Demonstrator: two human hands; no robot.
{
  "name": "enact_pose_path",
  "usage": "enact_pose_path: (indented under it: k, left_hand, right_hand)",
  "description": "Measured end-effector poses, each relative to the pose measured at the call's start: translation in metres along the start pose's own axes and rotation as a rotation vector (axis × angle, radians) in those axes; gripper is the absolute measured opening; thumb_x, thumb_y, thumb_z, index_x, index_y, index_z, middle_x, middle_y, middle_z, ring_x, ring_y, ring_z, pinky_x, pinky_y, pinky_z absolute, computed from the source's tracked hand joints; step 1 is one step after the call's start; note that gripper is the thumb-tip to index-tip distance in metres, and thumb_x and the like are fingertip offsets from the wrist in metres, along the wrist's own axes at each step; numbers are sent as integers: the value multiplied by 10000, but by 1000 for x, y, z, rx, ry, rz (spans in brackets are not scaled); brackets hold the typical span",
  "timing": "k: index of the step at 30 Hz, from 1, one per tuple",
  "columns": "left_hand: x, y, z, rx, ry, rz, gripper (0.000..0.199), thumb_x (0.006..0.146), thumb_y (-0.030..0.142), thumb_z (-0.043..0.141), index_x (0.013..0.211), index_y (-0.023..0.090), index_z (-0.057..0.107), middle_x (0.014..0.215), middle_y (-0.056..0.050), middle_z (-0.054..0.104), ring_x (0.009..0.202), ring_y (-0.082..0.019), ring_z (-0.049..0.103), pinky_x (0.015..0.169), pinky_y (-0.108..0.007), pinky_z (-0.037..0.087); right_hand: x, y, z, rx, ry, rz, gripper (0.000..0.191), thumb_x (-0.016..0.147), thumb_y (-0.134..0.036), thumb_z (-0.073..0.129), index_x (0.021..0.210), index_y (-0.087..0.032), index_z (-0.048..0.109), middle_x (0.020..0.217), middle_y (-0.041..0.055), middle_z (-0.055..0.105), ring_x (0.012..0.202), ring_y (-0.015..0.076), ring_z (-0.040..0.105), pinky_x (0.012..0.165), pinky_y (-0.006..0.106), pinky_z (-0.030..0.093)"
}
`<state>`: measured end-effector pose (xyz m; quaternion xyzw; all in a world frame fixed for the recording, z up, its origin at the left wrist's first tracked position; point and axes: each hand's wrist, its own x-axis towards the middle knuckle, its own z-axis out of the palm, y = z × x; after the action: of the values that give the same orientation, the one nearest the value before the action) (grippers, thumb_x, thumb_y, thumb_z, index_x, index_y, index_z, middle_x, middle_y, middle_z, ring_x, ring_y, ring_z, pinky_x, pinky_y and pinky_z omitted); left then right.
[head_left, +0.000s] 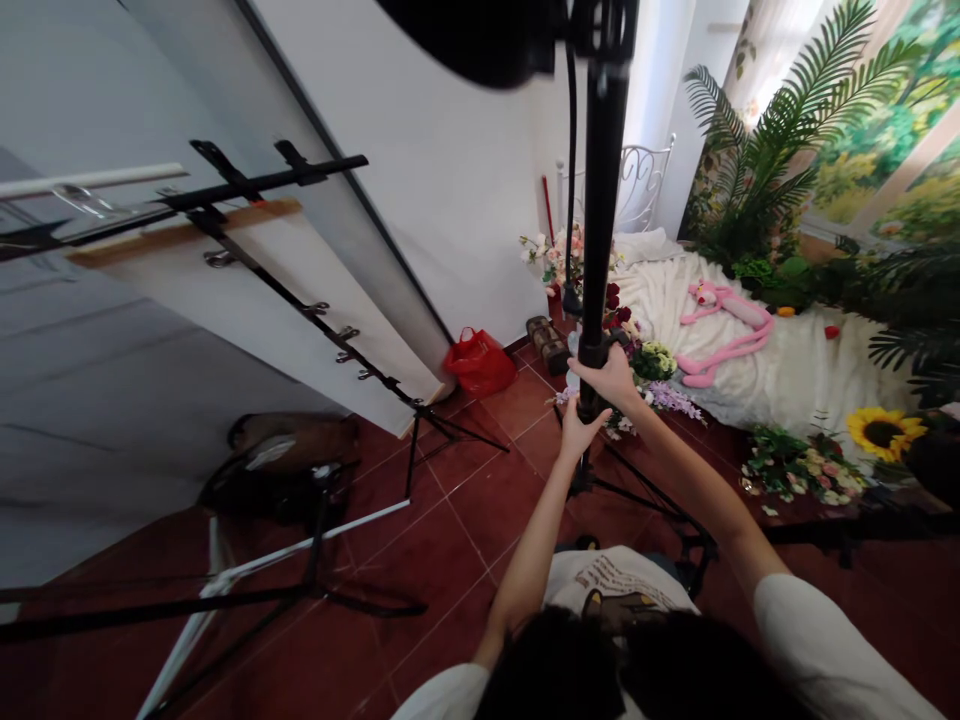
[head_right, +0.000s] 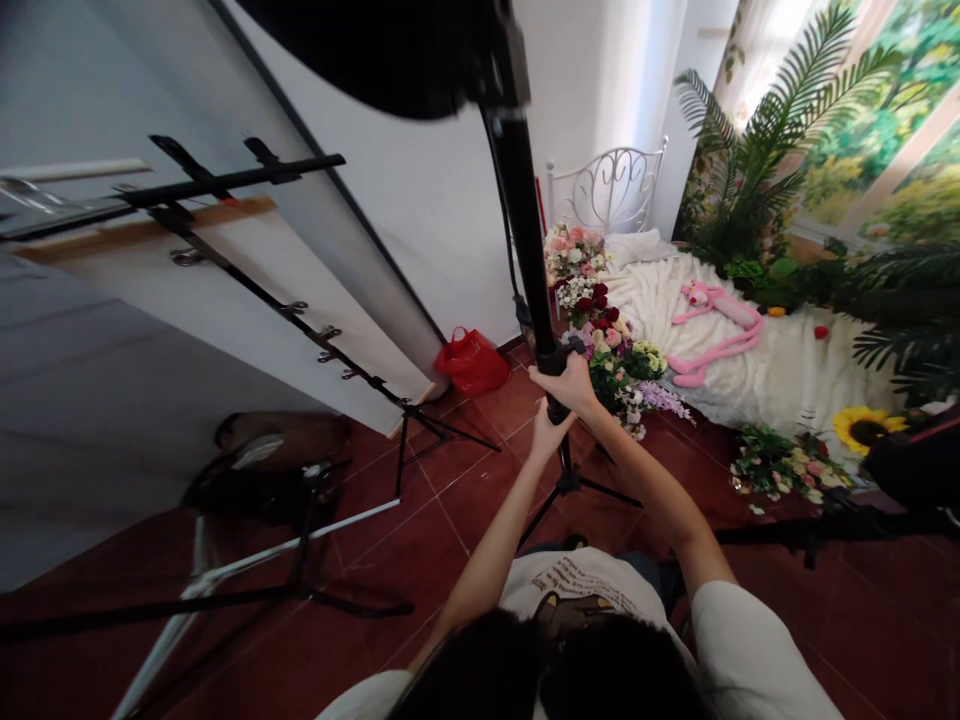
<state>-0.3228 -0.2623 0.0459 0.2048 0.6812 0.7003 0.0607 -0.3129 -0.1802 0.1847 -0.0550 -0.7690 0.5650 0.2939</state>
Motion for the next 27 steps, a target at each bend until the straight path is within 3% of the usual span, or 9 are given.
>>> enact_pose_path:
  k: [4, 8, 12, 14, 18, 23, 27]
  left_hand:
    - [3, -22, 4, -79, -41, 10, 448, 703, 372, 675, 1075, 160, 544, 1018, -101, 668, 966, -241, 640, 849, -376, 509]
    - [4, -26, 6, -92, -37, 28, 481, 707, 363, 663, 1123, 162, 532, 1058, -114, 662, 985, -245, 637, 879, -390, 495]
    - [2, -25, 6, -64, -22, 38, 424, 728, 390, 657, 1069, 168, 541, 993, -91, 664, 942, -220, 634, 855, -358, 493]
    - [2, -26, 6, -31, -15, 46, 357, 738, 387, 658, 1000, 171, 549, 941, -70, 659, 893, -197, 631, 835, -333, 489]
    - [3, -31, 7, -15, 2, 67, 297, 737, 346, 669, 943, 172, 545, 866, -36, 646, 818, -166, 617, 794, -299, 481]
    - [4, -35, 8, -24, 25, 74, 273, 719, 306, 680, 914, 174, 543, 828, -17, 628, 795, -159, 601, 752, -284, 475]
    - [4, -33, 8, -23, 19, 63, 242, 713, 266, 672, 894, 174, 541, 835, -20, 625, 802, -160, 597, 757, -285, 475]
  right_hand:
    - [-25, 42, 8, -75, -66, 92, 251, 649, -398, 665, 690, -177, 553, 682, 4, 571, 668, 157, 550, 652, 283, 480]
    - [-31, 61, 5, -65, -71, 101, 286, 635, -393, 703, 772, -172, 584, 770, 23, 609, 755, 180, 568, 756, 320, 497]
    - [-26, 72, -28, 107, -350, 119, 390, 600, -358, 771, 914, -178, 625, 902, 31, 650, 910, 201, 592, 898, 361, 484]
    - [-25, 82, -48, 213, -417, 172, 407, 648, -373, 753, 994, -199, 630, 999, 35, 657, 1006, 200, 587, 963, 374, 458]
    - [-29, 110, -64, 240, -361, 282, 340, 728, -391, 708, 1017, -219, 659, 1113, 50, 652, 1111, 196, 561, 1046, 372, 395]
    - [-48, 139, -45, 500, -335, 492, 374, 733, -437, 699, 1057, -259, 640, 1129, 19, 641, 1044, 164, 596, 949, 350, 469]
    - [-54, 150, -31, 646, -208, 490, 310, 705, -435, 729, 932, -252, 625, 975, -28, 639, 932, 110, 601, 879, 265, 483]
